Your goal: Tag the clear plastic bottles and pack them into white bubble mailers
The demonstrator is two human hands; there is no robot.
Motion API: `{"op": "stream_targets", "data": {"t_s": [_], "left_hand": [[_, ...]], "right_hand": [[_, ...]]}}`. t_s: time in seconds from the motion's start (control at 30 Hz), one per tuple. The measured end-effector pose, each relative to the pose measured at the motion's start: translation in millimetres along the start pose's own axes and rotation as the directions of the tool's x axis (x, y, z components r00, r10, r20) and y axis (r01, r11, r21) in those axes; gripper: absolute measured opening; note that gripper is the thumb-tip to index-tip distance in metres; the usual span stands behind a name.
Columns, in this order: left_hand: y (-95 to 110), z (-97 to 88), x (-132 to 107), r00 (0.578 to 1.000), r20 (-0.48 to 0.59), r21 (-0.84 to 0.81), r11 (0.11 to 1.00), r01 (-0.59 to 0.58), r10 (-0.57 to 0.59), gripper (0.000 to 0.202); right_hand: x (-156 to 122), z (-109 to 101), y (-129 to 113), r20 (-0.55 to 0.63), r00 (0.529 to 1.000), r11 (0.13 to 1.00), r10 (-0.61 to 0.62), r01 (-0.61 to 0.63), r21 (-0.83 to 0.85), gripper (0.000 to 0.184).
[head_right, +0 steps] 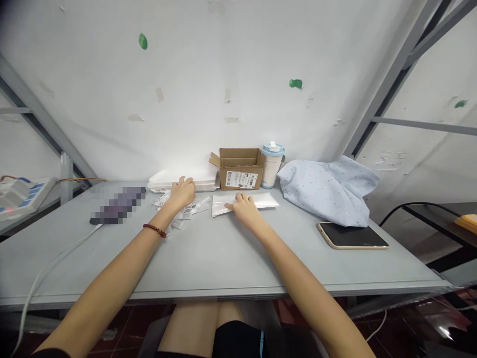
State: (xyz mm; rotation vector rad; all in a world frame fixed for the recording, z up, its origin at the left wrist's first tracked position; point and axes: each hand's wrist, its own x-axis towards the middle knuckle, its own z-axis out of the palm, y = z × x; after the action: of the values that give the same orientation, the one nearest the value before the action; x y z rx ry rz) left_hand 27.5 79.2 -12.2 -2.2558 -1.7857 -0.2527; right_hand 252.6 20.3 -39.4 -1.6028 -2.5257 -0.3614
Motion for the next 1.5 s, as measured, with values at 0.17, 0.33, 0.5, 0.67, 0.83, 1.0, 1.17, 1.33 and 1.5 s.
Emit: {"op": "stream_targets", "data": {"t_s": [0.17, 0.33, 0.5, 0.67, 0.83, 1.0, 1.17, 1.33, 1.5], "left_hand": [[1.9, -6.0, -2.4, 0.999, -0.046, 0.01, 1.0, 0.011, -0.011, 0.038], [-0.9, -21.6, -14.8, 0.975, -0.22, -0.011, 1.0, -0.016, 0.014, 0.038], [-6.5, -33.1, -30.1, 0.922, -0.383, -0.097, 0.989, -0.111, 0.066, 0.037], [-1.3, -40.9, -36.3, 0.877, -0.442, -0.144, 0.95, -0.278, 0.19, 0.03], [24.8, -42.9, -45.5, 0.713, -0.578, -0.117, 0.825, -0.553, 0.396, 0.026], [60.0, -33.1, -56.2, 0.569, -0.628, -0.075, 0.686, -0.724, 0.531, 0.021], [53.5, -27.5, -48.7, 0.725, -0.614, -0.236, 0.804, -0.545, 0.311, 0.019], [8.6, -28.2, -30.6, 0.78, -0.555, -0.57, 0.815, -0.104, -0.289, 0.02], [-23.5, -23.4, -25.3, 0.861, 0.008, -0.949, 0.268, 0.167, -0.509, 0.035]], "right_hand": [[3.3, 2.0, -4.3, -0.028, 0.999, 0.999, -0.043, 0.044, 0.008, 0.054], [1.5, 0.8, -7.6, -0.059, 0.998, 0.996, -0.015, 0.02, 0.083, 0.049], [-1.3, -8.2, -11.3, -0.376, 0.927, 0.969, 0.0, 0.093, 0.229, 0.04], [-4.8, -21.5, -20.3, -0.593, 0.805, 0.973, 0.01, 0.129, 0.192, 0.043], [-6.3, -24.3, -23.3, -0.633, 0.771, 0.995, -0.069, 0.102, 0.016, 0.047], [-3.8, -16.0, -18.0, -0.452, 0.892, 0.995, -0.024, -0.022, -0.096, 0.029], [-1.8, -10.9, -6.4, -0.33, 0.943, 0.991, 0.045, -0.083, -0.101, 0.029], [-1.4, -9.9, -0.3, -0.482, 0.876, 0.994, -0.003, -0.05, -0.098, 0.037], [0.5, -2.8, -1.4, -0.557, 0.83, 0.998, -0.021, -0.016, -0.061, 0.041]]}}
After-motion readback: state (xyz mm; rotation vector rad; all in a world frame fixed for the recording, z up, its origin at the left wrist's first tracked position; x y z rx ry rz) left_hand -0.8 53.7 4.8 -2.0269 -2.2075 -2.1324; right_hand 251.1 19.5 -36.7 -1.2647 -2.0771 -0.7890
